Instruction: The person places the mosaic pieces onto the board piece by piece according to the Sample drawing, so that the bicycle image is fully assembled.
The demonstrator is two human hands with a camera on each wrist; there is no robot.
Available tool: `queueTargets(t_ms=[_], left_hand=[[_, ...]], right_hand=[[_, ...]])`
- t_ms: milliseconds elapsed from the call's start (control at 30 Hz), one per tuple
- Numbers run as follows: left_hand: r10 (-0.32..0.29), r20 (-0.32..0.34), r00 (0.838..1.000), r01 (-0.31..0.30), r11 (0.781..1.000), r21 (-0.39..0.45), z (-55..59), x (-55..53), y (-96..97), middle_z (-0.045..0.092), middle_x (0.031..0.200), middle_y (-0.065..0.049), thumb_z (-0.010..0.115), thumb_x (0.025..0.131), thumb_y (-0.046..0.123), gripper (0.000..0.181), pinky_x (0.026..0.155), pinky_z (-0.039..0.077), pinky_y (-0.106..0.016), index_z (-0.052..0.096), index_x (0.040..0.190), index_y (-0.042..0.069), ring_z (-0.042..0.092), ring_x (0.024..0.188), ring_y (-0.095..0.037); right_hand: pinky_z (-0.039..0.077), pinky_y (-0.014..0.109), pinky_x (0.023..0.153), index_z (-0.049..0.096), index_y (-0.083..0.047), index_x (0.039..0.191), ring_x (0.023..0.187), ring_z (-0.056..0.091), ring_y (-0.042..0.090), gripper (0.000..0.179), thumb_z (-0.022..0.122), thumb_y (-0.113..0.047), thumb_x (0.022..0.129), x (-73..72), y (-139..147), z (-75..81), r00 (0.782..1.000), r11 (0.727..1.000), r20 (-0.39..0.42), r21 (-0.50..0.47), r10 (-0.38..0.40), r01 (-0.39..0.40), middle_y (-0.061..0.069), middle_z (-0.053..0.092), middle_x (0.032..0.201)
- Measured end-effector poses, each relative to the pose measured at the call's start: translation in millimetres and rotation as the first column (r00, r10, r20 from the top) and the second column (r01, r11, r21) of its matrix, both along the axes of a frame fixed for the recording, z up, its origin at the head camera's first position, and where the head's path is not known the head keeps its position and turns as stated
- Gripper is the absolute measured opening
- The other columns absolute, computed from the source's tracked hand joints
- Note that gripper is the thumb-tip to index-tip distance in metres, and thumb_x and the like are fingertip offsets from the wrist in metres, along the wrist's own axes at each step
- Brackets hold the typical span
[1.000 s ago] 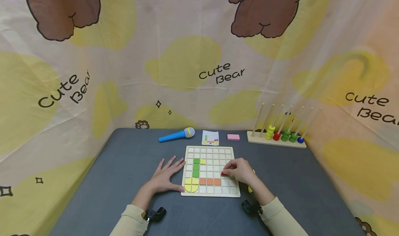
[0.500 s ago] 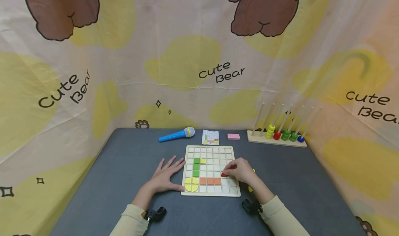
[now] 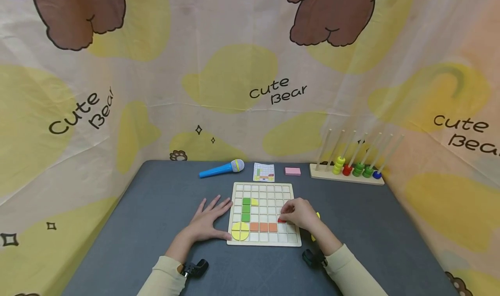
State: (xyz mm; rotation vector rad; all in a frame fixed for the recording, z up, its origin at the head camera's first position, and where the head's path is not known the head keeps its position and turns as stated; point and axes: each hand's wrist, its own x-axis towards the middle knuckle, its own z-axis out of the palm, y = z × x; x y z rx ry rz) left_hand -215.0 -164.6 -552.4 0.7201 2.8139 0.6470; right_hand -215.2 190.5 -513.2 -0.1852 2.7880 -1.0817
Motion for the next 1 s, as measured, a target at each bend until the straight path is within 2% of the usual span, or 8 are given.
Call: queueTargets(t_ms=[233, 467, 733, 1000], left_hand=[[-0.005, -0.001, 1.0, 0.005, 1.0, 0.003, -0.4, -0.7, 0.4, 0.023, 0.167, 0.01, 0.07, 0.067, 0.084, 0.114, 0.123, -0.006, -0.061, 0.027, 0.161, 0.033, 0.006, 0.158, -0.026], [0.002, -0.003, 1.0, -0.002, 1.0, 0.004, -1.1, -0.8, -0.9, 0.024, 0.167, 0.011, 0.069, 0.067, 0.085, 0.115, 0.123, -0.006, -0.061, 0.028, 0.161, 0.033, 0.006, 0.158, -0.026], [0.004, 0.0, 1.0, -0.004, 1.0, -0.004, -3.0, -2.6, -0.4, 0.023, 0.167, 0.012, 0.068, 0.066, 0.086, 0.116, 0.123, -0.006, -0.06, 0.027, 0.161, 0.034, 0.006, 0.158, -0.024], [0.004, -0.001, 1.0, -0.004, 1.0, -0.005, -4.5, -3.9, -0.7, 0.023, 0.167, 0.012, 0.068, 0.066, 0.086, 0.115, 0.123, -0.006, -0.06, 0.027, 0.161, 0.034, 0.006, 0.158, -0.025]], right_hand=[[0.048, 0.028, 0.061, 0.078, -0.014, 0.089, 0.075, 0.055, 0.018, 0.006, 0.082, -0.017, 0.085, 1.9, 16, 9.5, 0.997, 0.996, 0.017, -0.035, -0.081, 0.081, -0.001, 0.067, 0.08], [0.054, 0.028, 0.064, 0.078, -0.01, 0.098, 0.08, 0.059, 0.019, 0.012, 0.08, -0.015, 0.087, 4.0, 37, 15.5, 0.993, 0.993, 0.018, -0.006, -0.12, 0.12, 0.002, 0.071, 0.089], [0.05, 0.03, 0.064, 0.078, -0.009, 0.101, 0.076, 0.056, 0.017, 0.018, 0.082, -0.014, 0.084, 9.3, 51, 8.3, 0.995, 0.995, 0.053, 0.044, -0.087, 0.085, 0.001, 0.069, 0.087], [0.048, 0.03, 0.064, 0.078, -0.011, 0.097, 0.077, 0.055, 0.016, 0.018, 0.085, -0.016, 0.081, 10.9, 51, -1.4, 0.997, 0.994, 0.023, 0.09, -0.068, 0.066, 0.0, 0.068, 0.089]])
